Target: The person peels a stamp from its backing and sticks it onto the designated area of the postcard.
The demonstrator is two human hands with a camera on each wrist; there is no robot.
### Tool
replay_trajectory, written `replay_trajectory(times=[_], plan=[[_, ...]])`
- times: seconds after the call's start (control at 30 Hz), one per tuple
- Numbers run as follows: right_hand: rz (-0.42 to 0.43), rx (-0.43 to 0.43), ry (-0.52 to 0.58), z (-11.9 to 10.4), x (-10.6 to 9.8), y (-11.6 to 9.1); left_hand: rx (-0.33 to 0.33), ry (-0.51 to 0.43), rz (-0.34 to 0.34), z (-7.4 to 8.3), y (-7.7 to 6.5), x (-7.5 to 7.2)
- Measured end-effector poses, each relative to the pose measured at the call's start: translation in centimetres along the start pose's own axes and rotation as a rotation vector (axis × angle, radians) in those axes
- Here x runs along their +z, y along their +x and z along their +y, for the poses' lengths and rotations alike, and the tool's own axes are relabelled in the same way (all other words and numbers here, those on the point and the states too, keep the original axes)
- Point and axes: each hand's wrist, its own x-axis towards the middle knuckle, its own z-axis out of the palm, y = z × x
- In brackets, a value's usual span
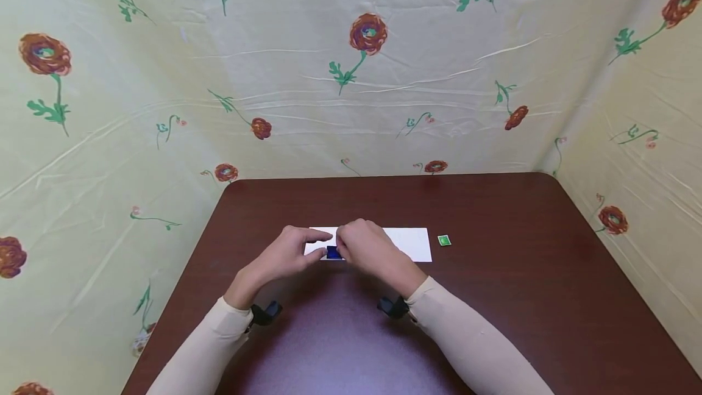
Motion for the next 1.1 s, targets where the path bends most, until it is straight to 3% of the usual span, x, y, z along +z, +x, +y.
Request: replay_trajectory(times=[0.17, 0.4, 0.67, 0.97, 1.1], plan=[[0.023, 0.004, 0.006, -0.1, 0.2, 0.0, 0.049, -0.03, 0.03, 0.1, 0.1, 0.4], [0.038, 0.01, 0.024, -0.2, 0.4, -0.1, 0.058, -0.033, 0.068, 0.2, -0.1, 0.7], [0.023, 0.034, 0.044, 0.2, 0.5, -0.6, 0.032, -0.026, 0.076, 0.0, -0.4, 0.7], [0.024, -0.004, 0.087, 0.2, 1.0, -0.8, 0.019, -0.066, 0.071, -0.1, -0.4, 1.1], [0.032, -0.009, 0.091, 0.0, 1.1, -0.8, -0.006, -0.051, 0.116, 0.0, -0.4, 1.2]])
